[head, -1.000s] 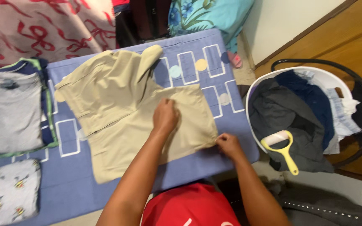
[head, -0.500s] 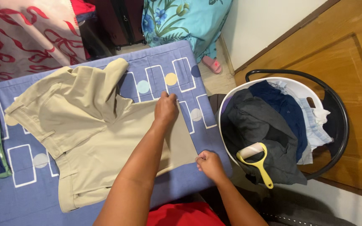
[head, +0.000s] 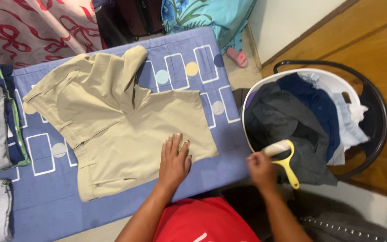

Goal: The person lays a pair of khaki shorts on a bed and rolls a lint roller over both sides of the fabric, repositioning the shorts repeatedly. They then fold the shorts and place them with a stack of folded clothes, before laying out a gray shirt on the bed.

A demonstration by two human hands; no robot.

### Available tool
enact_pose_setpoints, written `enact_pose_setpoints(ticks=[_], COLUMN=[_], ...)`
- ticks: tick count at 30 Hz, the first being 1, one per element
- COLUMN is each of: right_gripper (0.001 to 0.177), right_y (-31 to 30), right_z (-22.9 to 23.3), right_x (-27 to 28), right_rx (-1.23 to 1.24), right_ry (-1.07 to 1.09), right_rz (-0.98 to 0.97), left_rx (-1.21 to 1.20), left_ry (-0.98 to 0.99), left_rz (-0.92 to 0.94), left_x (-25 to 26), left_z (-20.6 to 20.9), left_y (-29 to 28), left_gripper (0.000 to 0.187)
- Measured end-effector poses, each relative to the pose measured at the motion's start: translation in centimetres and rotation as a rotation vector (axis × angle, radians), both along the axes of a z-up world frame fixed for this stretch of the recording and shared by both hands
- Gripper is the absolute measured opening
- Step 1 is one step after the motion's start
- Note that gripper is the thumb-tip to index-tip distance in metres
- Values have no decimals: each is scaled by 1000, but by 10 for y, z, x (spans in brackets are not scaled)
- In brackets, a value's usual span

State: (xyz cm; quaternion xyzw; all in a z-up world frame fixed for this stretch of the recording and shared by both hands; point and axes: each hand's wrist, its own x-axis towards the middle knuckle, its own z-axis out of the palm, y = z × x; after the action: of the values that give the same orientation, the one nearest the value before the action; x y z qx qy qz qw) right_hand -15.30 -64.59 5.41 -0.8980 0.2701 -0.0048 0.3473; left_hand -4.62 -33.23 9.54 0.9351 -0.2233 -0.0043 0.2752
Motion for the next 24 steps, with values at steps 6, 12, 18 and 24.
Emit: enact_pose_setpoints(ticks=[6,12,18,24], right_gripper=[41,66,50,32], right_y=[-57,-95,-135,-160], right_z=[-18,-44,-58,-46], right_x=[-67,-88,-65,-64], right_rx=[-503,-457,-389,-391], right_ry=[95,483,711,286], right_rz=[-135,-197,-152,-161], left_rx=[66,209,291,-10], left_ry=[106,110,241,227], left_rz=[-139,-267,-130,-18], left_x=[-34,-56,-58,-78], left_z=[-17,-24,-14,-4], left_y=[15,-8,-44,-36], left_gripper=[69,73,74,56])
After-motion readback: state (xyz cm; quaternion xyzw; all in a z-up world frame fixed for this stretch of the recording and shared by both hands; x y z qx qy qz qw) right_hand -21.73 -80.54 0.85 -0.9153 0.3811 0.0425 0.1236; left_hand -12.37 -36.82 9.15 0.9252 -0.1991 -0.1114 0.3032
